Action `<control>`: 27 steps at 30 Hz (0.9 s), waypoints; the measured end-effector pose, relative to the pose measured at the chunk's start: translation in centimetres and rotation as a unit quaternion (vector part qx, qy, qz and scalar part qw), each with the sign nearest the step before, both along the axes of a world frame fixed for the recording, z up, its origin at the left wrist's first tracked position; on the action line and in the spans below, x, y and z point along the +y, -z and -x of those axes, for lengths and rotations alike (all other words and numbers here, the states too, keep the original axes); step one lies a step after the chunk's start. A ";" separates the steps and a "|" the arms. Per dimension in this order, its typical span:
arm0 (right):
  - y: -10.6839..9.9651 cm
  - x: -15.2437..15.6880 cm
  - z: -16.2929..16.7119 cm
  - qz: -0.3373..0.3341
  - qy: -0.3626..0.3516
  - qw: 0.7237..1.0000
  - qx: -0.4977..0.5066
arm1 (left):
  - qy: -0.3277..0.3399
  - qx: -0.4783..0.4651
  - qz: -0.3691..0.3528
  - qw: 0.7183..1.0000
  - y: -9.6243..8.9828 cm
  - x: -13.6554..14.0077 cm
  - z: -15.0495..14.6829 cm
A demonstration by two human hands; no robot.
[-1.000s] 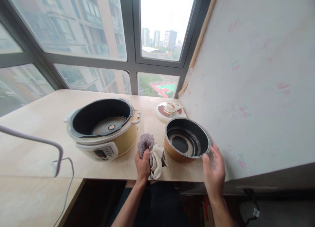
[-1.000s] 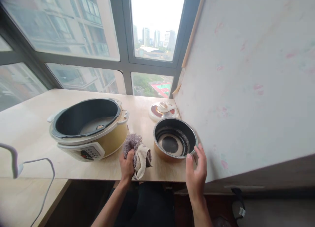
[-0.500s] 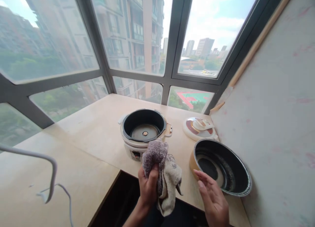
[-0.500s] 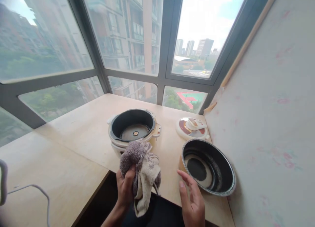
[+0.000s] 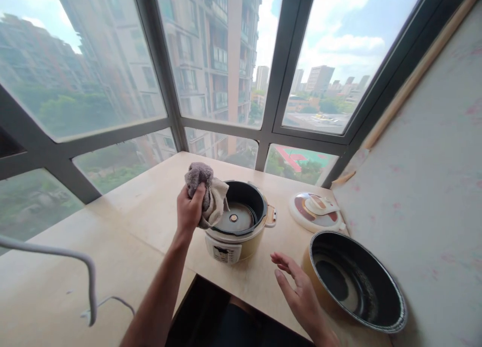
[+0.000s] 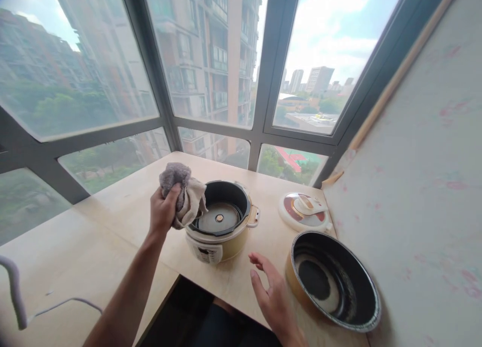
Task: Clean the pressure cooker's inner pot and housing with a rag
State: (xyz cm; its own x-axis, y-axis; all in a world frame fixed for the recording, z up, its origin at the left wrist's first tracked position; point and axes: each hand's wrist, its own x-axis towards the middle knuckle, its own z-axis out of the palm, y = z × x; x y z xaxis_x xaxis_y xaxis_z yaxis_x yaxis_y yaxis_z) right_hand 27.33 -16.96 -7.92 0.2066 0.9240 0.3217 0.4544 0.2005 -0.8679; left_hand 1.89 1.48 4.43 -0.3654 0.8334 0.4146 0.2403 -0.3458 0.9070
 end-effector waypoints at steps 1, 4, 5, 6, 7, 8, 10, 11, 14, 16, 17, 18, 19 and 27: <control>-0.3 0.6 0.3 -0.006 -0.001 1.000 0.007 | 0.024 0.050 0.013 0.998 -0.2 1.4 0.0; -1.3 3.1 0.6 -0.022 0.013 0.999 0.033 | 0.071 0.218 0.024 0.973 0.1 5.1 -1.4; -1.7 4.0 0.5 -0.029 0.026 0.998 0.040 | 0.087 0.274 0.023 0.958 0.4 6.2 -2.0; -2.0 5.1 0.4 -0.037 0.043 0.997 0.043 | 0.104 0.325 0.024 0.940 0.8 7.1 -2.7; -2.4 6.3 0.3 -0.049 0.063 0.996 0.042 | 0.118 0.367 0.031 0.922 1.2 7.9 -3.3; -2.6 7.5 0.1 -0.062 0.083 0.994 0.036 | 0.131 0.403 0.042 0.905 1.6 8.6 -3.9; -2.8 9.9 -0.1 -0.093 0.111 0.989 0.009 | 0.163 0.465 0.070 0.867 2.5 9.7 -4.7; -2.8 11.1 -0.1 -0.107 0.116 0.987 -0.012 | 0.183 0.495 0.082 0.846 2.9 10.1 -5.0; -2.1 13.9 0.2 -0.131 0.102 0.982 -0.087 | 0.230 0.571 0.085 0.783 4.2 10.4 -5.4; -1.4 15.0 0.7 -0.134 0.090 0.978 -0.132 | 0.239 0.597 0.076 0.762 4.9 10.3 -5.6; -1.0 15.3 1.0 -0.138 0.090 0.975 -0.150 | 0.243 0.602 0.075 0.757 5.2 10.3 -5.7; -0.7 15.4 1.3 -0.144 0.094 0.971 -0.163 | 0.249 0.605 0.078 0.753 5.5 10.4 -5.7; -0.4 15.5 1.5 -0.153 0.100 0.968 -0.173 | 0.257 0.605 0.085 0.749 5.7 10.4 -5.7; -0.6 15.3 2.1 -0.187 0.115 0.959 -0.179 | 0.306 0.667 0.123 0.668 7.4 11.4 -6.5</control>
State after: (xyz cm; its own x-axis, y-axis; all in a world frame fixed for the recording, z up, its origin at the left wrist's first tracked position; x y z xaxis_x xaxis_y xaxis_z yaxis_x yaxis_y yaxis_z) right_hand 25.26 -1.65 -7.33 0.2057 0.6735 0.7100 0.7791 0.3264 -0.5353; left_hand 8.41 12.89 -2.95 0.6330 0.7604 -0.1453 0.7734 -0.6294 0.0753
